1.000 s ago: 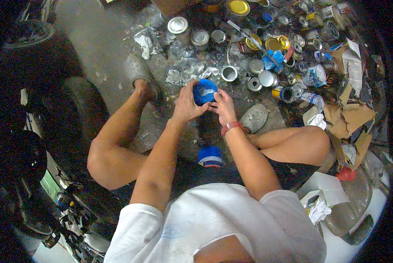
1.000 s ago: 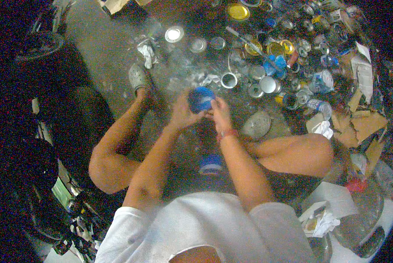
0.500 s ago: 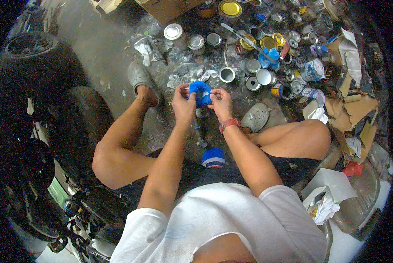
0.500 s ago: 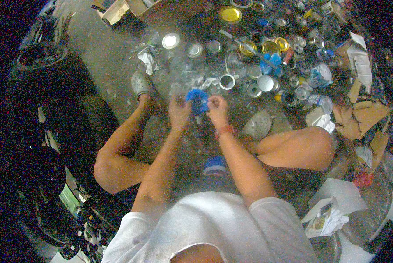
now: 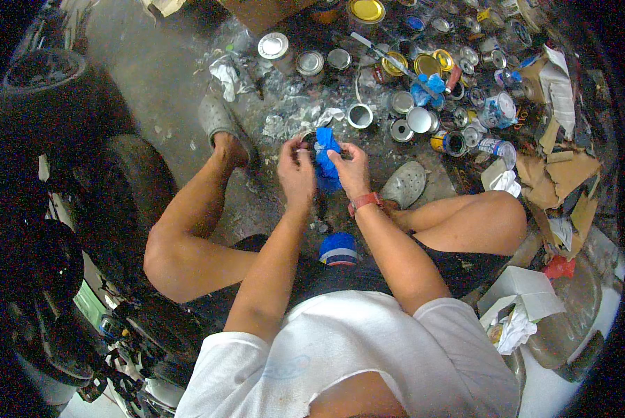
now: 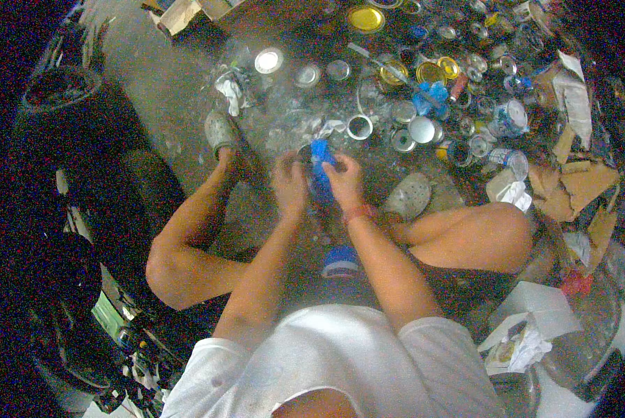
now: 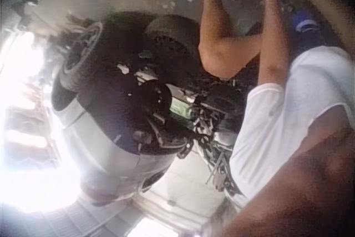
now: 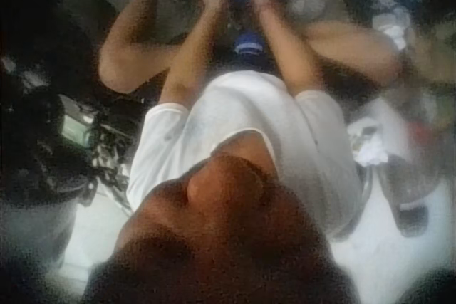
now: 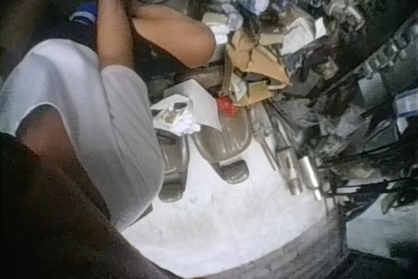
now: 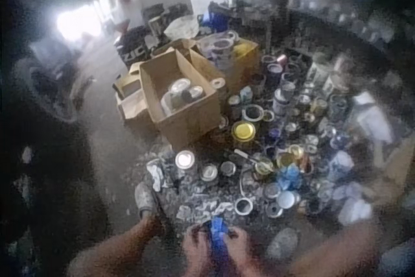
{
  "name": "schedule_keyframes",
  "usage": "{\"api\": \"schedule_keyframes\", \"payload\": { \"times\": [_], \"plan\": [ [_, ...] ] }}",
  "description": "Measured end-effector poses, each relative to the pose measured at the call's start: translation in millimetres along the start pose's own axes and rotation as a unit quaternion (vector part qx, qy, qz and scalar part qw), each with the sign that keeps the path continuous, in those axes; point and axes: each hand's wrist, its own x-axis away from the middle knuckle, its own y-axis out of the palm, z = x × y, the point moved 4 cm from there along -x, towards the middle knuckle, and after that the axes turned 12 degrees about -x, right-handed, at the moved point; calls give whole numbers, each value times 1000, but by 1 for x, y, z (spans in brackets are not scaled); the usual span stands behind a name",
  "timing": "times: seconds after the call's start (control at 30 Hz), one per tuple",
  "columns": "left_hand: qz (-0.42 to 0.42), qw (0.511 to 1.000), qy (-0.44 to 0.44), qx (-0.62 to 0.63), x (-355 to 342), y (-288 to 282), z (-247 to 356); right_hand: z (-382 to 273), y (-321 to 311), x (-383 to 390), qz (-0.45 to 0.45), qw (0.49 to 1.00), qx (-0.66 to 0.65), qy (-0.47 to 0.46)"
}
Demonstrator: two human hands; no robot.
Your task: The person sits on the floor and opens several small paint cans, stirs the contents with a stick, and pours some paint into a blue plastic container. The person then wipes the rim of a can with a cloth.
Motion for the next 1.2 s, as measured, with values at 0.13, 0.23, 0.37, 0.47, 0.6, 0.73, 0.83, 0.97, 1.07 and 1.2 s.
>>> {"api": "schedule_keyframes", "payload": {
  "times": [0.13,0.23,0.37,0.47,0.6,0.73,0.83,0.97,1.07,1.2],
  "plan": [
    [-106,972,-206,45,-21,23,-148,3,10,1,-16,1000,4,-12],
    [-289,914,-277,67,-15,43,-154,-1,0,0,7,999,31,-44],
    [-279,941,-188,38,-17,74,-188,-9,-5,0,-22,999,23,6],
    [-269,949,-165,-4,-21,101,-247,-31,3,-6,-77,996,49,-12],
    [-297,927,-146,-177,-19,101,-201,-61,-32,-43,-70,993,91,-4],
    [-331,923,-149,-125,-20,86,-194,-105,-56,-92,-95,980,175,19],
    [-311,930,-121,-153,-17,73,-184,-103,-58,-131,-125,968,218,-28],
    [-320,923,-142,-161,-10,66,-171,-81,-59,-169,-187,900,391,-46],
    [-338,908,-183,-165,-4,57,-165,-73,-53,-157,-127,861,479,-116],
    [-298,926,-120,-198,0,56,-172,-79,-58,-132,-58,881,415,-221]
  ]
}}
